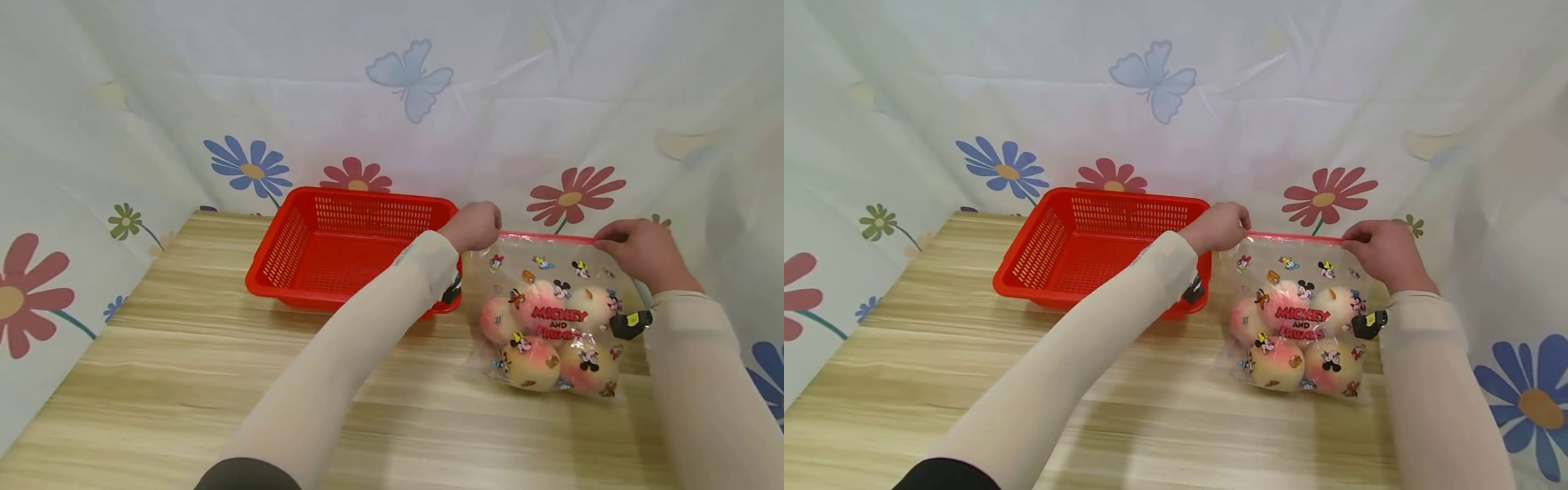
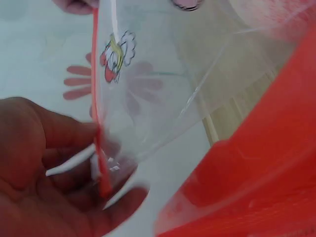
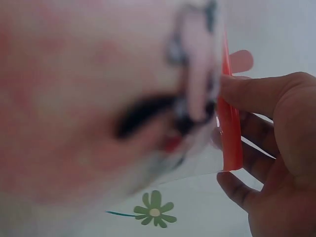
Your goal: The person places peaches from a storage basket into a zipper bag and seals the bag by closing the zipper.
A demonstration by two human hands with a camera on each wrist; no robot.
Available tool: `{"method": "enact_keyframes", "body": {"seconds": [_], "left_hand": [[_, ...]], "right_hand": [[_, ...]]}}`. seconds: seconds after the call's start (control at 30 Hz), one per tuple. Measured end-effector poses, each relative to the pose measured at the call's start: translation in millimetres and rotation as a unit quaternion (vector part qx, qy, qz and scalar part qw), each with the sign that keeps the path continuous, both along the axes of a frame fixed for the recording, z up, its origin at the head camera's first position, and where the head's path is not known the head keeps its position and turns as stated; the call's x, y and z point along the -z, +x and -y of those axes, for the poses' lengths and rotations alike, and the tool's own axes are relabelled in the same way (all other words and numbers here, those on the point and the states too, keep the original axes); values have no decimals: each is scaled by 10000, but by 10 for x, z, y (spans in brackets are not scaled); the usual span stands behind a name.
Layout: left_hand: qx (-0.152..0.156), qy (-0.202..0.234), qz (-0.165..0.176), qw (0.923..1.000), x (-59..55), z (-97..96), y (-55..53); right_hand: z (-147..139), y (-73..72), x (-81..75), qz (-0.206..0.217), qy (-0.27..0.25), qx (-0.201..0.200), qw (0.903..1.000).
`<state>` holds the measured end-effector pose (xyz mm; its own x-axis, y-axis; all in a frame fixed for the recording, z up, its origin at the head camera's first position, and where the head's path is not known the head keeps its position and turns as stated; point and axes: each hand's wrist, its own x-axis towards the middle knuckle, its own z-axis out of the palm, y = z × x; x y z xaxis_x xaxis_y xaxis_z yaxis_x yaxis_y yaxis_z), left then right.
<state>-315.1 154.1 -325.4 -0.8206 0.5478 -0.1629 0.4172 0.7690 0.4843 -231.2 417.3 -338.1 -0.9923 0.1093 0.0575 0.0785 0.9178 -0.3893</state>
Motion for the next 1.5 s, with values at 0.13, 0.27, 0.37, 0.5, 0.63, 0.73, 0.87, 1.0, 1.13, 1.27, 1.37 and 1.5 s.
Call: {"method": "enact_keyframes", "body": {"seconds": [0.13, 0.27, 0.37, 0.5, 0.63, 0.73, 0.87, 1.0, 1.13, 1.27, 1.37, 1.5], "left_hand": [[224, -371, -784, 9960, -92, -30, 283], [919, -676, -1537, 9815, -153, -80, 755], [1450, -827, -1976, 9660, -71, -114, 1099], [1728, -1215, -2549, 9436, 173, -144, 1407], [1526, -1595, -2681, 9378, 442, -181, 1503], [1370, -1775, -2529, 9412, 620, -216, 1497], [1266, -1920, -2262, 9466, 807, -262, 1463], [1194, -1868, -2141, 9513, 940, -293, 1425], [1086, -1811, -2108, 9545, 1032, -311, 1403], [1039, -1905, -2146, 9523, 1076, -318, 1417], [1042, -1933, -2190, 9507, 1084, -317, 1445], [1003, -1894, -2213, 9514, 1090, -312, 1469]], "right_hand": [[6, -48, 49, -37, 32, 34, 10000], [12, -70, 55, -142, 90, 8, 9999], [24, -73, 61, -151, 44, 8, 9999], [33, -90, 104, -87, -69, 51, 9999], [58, -115, 175, -61, -68, -29, 10000], [68, -141, 227, -25, -56, -107, 9999], [72, -192, 289, -65, 20, -163, 9998], [80, -256, 351, -65, 146, -236, 9996], [75, -308, 411, 61, 233, -170, 9996], [56, -354, 451, 190, 277, 4, 9994], [29, -383, 473, 326, 345, 98, 9988], [4, -409, 502, 576, 365, 188, 9975]]}}
